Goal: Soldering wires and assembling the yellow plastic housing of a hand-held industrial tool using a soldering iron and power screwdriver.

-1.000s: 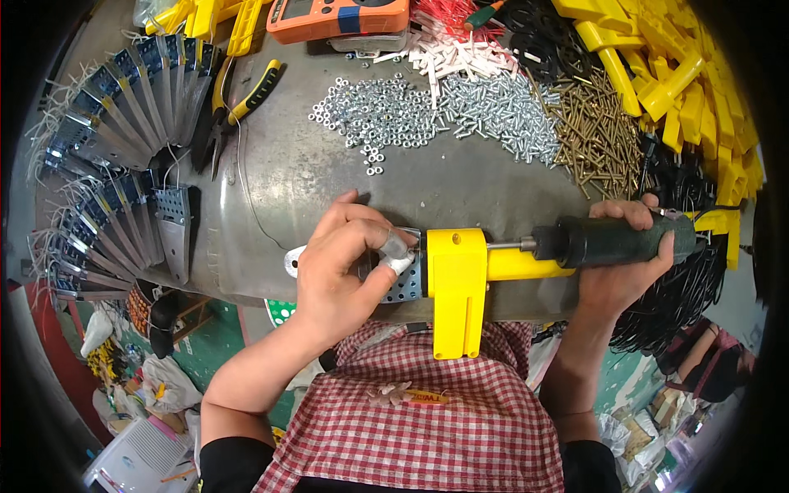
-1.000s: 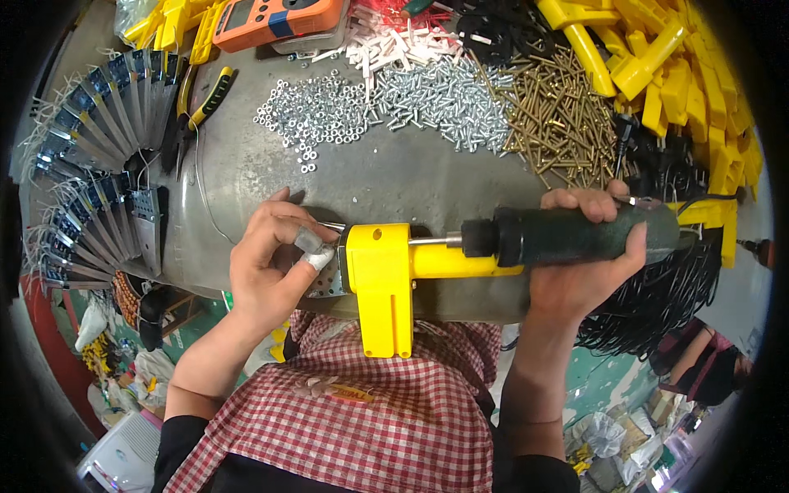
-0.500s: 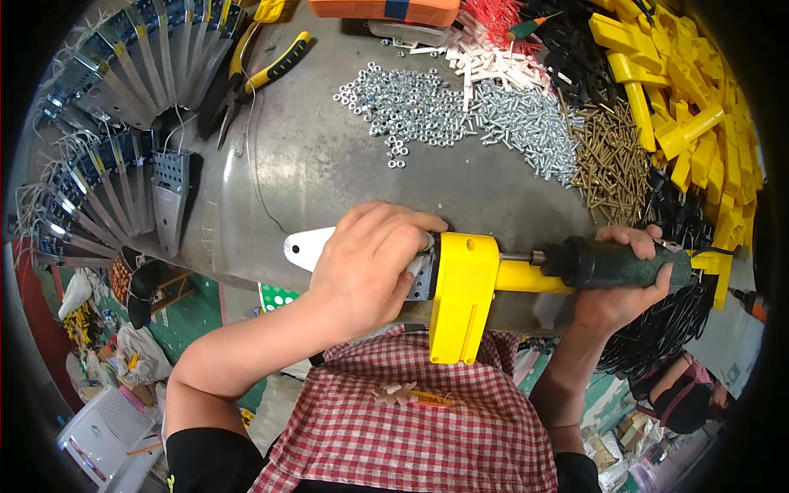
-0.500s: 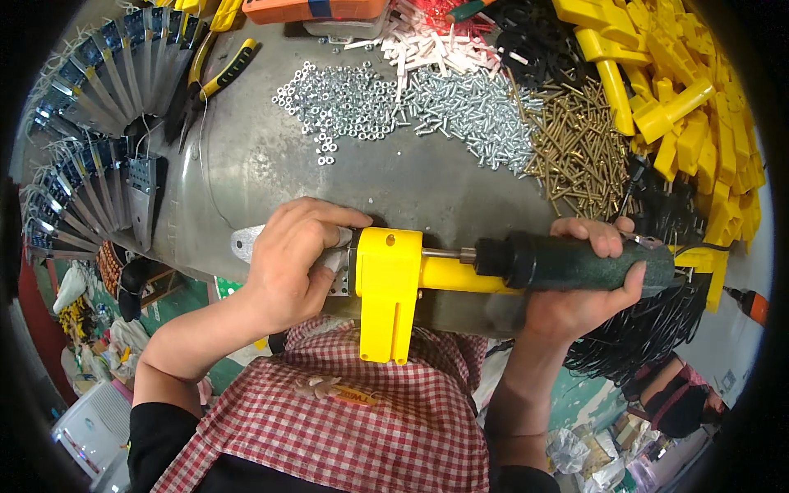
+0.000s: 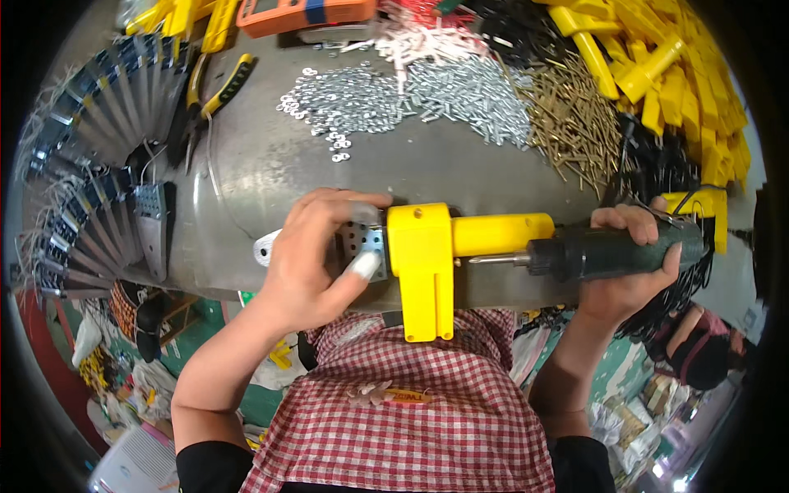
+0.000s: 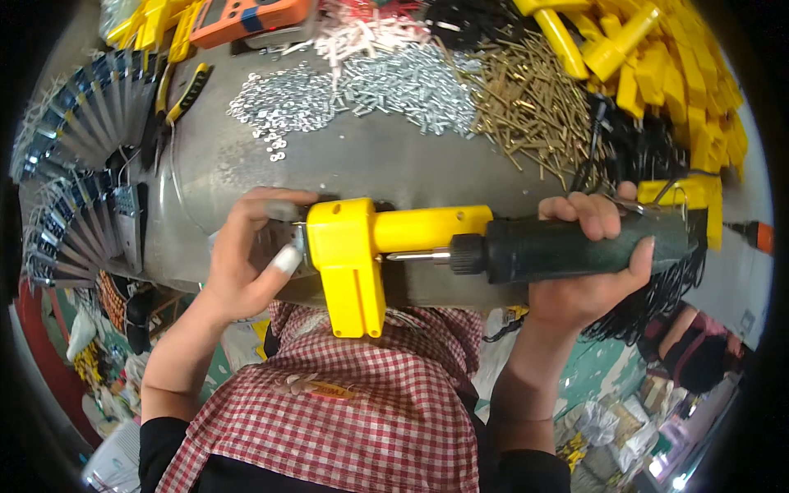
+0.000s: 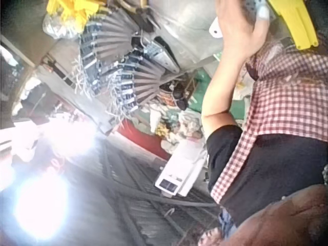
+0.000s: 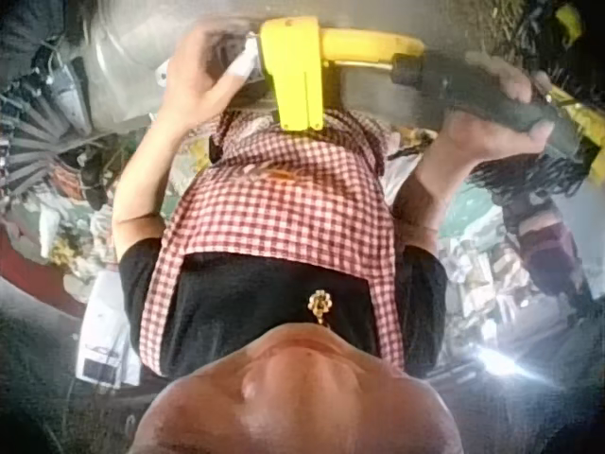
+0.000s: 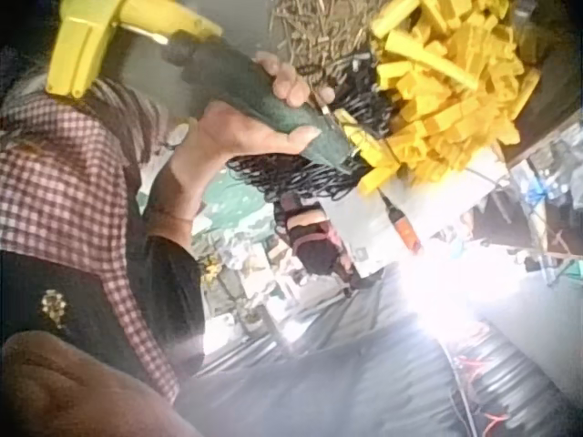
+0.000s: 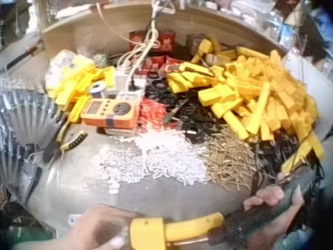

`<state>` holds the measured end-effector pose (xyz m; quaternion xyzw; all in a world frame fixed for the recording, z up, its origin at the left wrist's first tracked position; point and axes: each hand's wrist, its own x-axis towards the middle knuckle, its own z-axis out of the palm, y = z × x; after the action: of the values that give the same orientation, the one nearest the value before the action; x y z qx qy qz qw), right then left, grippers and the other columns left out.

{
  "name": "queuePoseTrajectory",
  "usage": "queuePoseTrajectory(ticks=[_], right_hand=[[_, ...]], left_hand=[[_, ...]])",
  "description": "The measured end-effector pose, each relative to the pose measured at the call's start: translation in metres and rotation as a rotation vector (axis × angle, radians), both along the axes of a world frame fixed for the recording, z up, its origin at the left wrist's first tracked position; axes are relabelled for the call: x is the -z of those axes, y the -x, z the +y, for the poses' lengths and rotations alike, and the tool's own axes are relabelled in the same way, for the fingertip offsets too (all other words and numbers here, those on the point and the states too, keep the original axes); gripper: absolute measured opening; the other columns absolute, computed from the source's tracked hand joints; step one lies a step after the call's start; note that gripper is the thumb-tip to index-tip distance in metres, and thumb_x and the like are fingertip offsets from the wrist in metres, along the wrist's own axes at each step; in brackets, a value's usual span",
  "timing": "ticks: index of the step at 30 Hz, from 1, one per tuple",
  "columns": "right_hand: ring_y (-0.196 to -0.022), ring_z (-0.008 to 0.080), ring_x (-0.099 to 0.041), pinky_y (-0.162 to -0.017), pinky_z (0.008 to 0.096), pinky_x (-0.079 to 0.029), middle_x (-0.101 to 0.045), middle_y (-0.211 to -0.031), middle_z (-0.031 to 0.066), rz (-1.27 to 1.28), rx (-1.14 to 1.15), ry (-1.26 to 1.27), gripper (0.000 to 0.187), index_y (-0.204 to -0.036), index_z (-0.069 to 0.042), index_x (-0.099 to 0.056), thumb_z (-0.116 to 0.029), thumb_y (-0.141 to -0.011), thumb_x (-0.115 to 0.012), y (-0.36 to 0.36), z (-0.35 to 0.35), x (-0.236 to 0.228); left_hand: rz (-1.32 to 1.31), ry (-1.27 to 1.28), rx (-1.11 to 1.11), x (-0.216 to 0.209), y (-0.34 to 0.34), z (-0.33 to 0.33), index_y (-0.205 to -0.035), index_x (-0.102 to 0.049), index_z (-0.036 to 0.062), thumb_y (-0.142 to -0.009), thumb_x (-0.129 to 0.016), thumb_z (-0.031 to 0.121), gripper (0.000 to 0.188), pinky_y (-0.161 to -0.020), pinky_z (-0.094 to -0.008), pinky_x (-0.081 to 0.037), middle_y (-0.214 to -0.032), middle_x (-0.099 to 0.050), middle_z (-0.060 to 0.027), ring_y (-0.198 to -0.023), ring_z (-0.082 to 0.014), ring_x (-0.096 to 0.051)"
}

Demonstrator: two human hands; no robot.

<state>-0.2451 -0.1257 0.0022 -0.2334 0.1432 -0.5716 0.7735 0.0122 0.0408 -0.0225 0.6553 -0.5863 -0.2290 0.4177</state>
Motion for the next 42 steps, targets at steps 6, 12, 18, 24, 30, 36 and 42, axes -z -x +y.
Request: queuePoseTrajectory(ticks=[6,12,18,24,30,36,42], right_hand=[[-0.081,0.0117,-0.045,-0.088,0.0347,-0.037,-0.045,-0.084,-0.0022,0.034,0.014,-0.002,0.045,-0.123,-0.009,-0.046,-0.041,-0.091,-0.049,-0.007,0.014,0.008],[-0.081,0.0120,-0.045,-0.087,0.0345,-0.037,-0.045,-0.084,-0.0023,0.015,0.037,-0.038,0.044,-0.121,-0.009,-0.046,-0.040,-0.090,-0.051,-0.008,0.014,0.005],[-0.079,0.0115,-0.045,-0.087,0.0335,-0.038,-0.044,-0.082,-0.0019,-0.100,0.005,-0.058,0.041,-0.117,-0.010,-0.046,-0.037,-0.088,-0.053,-0.015,0.020,0.010],[-0.082,0.0114,-0.046,-0.088,0.0328,-0.037,-0.045,-0.084,-0.0017,0.019,0.061,-0.047,0.042,-0.120,-0.011,-0.045,-0.038,-0.089,-0.051,-0.009,0.026,0.014],[-0.083,0.0125,-0.046,-0.089,0.0341,-0.037,-0.045,-0.085,-0.0009,0.004,0.024,-0.035,0.042,-0.124,-0.010,-0.043,-0.037,-0.091,-0.048,-0.008,0.024,0.014],[-0.085,0.0124,-0.045,-0.089,0.0344,-0.037,-0.045,-0.087,-0.0001,0.038,0.046,-0.033,0.042,-0.124,-0.009,-0.043,-0.036,-0.092,-0.048,-0.009,0.025,0.012],[-0.085,0.0126,-0.045,-0.089,0.0343,-0.037,-0.045,-0.088,0.0001,0.051,0.035,-0.044,0.043,-0.124,-0.008,-0.043,-0.036,-0.092,-0.048,-0.008,0.021,0.012]], left_hand=[[-0.164,-0.035,0.164,-0.007,-0.007,0.001,-0.132,-0.037,0.0004,-0.065,-0.075,0.019,0.079,-0.100,-0.0483,-0.036,-0.126,-0.058,-0.0120,-0.108,-0.0396,-0.051],[-0.139,-0.006,0.137,0.003,-0.007,0.004,-0.127,-0.038,0.0003,-0.063,-0.077,0.020,0.078,-0.099,-0.0476,-0.036,-0.126,-0.058,-0.0099,-0.106,-0.0388,-0.051],[-0.162,-0.034,0.110,-0.002,-0.005,0.005,-0.126,-0.042,-0.0007,-0.063,-0.076,0.018,0.074,-0.098,-0.0473,-0.036,-0.120,-0.057,-0.0138,-0.104,-0.0386,-0.051],[0.384,-0.158,-0.083,-0.010,-0.024,-0.006,-0.112,-0.051,0.0033,-0.078,-0.074,0.011,0.042,-0.074,-0.0351,-0.051,-0.103,-0.060,-0.0164,-0.095,-0.0233,-0.063],[-0.627,-0.016,-0.094,-0.006,-0.044,-0.035,-0.088,-0.052,0.0044,-0.068,-0.060,-0.002,0.022,-0.070,-0.0367,-0.050,-0.081,-0.058,-0.0093,-0.080,-0.0289,-0.058],[-0.839,0.041,0.291,-0.013,-0.056,-0.043,-0.090,-0.051,0.0071,-0.065,-0.060,0.008,0.026,-0.071,-0.0339,-0.051,-0.084,-0.055,-0.0055,-0.084,-0.0247,-0.057],[-0.704,0.116,0.134,-0.011,-0.058,-0.030,-0.085,-0.053,0.0082,-0.063,-0.066,0.006,0.026,-0.069,-0.0339,-0.050,-0.082,-0.060,-0.0031,-0.082,-0.0219,-0.058]])
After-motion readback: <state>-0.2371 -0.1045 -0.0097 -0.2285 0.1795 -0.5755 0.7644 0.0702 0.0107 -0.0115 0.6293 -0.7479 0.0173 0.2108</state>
